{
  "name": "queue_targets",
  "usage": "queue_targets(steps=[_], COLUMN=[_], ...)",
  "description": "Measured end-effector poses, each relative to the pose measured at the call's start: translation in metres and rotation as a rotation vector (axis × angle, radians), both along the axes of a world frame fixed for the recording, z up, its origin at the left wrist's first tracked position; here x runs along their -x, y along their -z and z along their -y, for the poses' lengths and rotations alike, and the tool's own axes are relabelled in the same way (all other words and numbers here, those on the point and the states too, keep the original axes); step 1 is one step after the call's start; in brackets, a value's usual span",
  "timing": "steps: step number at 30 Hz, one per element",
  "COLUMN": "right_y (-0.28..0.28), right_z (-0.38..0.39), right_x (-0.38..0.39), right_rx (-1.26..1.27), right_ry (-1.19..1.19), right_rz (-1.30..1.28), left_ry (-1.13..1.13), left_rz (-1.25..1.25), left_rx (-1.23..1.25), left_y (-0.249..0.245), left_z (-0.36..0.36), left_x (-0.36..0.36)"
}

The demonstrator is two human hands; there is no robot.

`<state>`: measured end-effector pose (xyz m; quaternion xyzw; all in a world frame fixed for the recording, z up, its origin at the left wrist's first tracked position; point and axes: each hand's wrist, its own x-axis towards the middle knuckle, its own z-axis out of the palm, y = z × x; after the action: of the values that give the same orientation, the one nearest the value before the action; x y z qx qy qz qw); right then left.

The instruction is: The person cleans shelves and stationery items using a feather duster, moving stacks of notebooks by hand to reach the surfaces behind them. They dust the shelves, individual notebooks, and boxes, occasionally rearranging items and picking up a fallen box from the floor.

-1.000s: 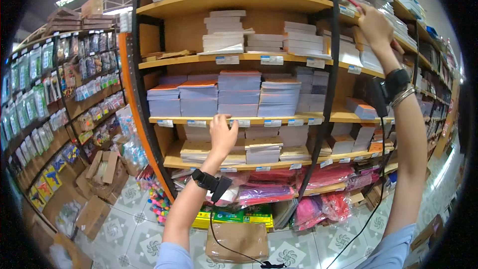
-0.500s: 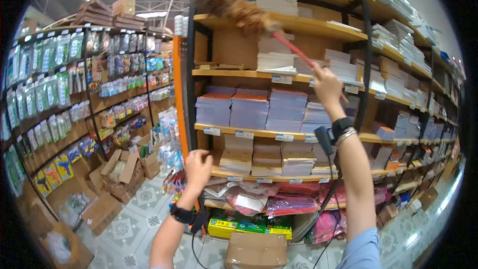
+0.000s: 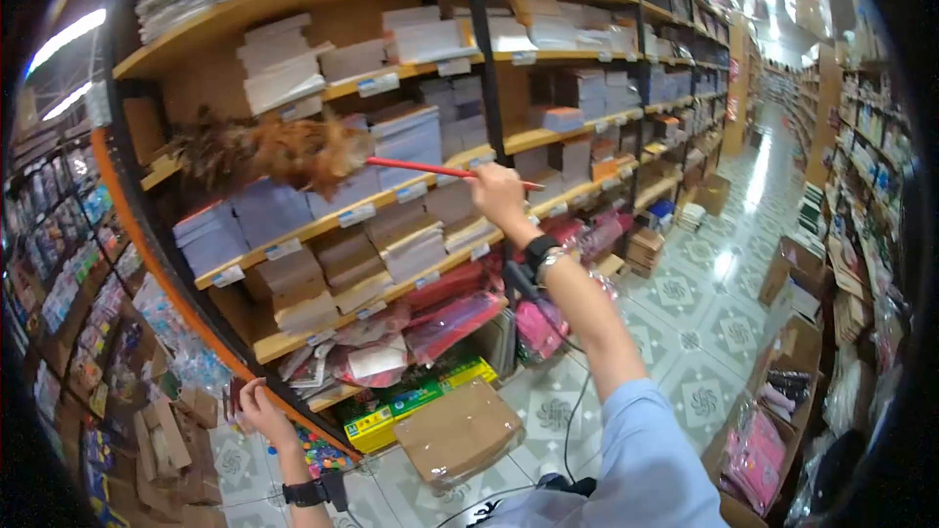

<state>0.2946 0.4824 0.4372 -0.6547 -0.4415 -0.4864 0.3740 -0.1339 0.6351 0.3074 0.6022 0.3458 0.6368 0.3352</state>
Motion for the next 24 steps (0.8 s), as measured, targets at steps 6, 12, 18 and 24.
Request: queue_targets(steps=[6, 12, 18, 24], right_y=[0.082, 0.16, 0.14, 0.074], right_z=[0.164, 0.314, 0.371, 0.393], right_x=[-0.075, -0.166, -0.254, -0.36], right_rx=[0.126, 0.195, 0.128, 0.108], right_ry=[0.177, 0.306, 0.303, 0.159], right_rz=[-0.364, -0.597, -0.617, -0.403], left_ry=[0.328, 0.596, 0.835, 0.94], left_rz=[0.211, 0.268, 0.178, 0.171], left_rx=[0.255, 0.395, 0.525, 0.661], left_y=[0.029, 0.041, 0.068, 0.056], left_z=[0.004, 0.09, 0.236, 0.3], left_x=[-0.142, -0.351, -0.515, -0.541])
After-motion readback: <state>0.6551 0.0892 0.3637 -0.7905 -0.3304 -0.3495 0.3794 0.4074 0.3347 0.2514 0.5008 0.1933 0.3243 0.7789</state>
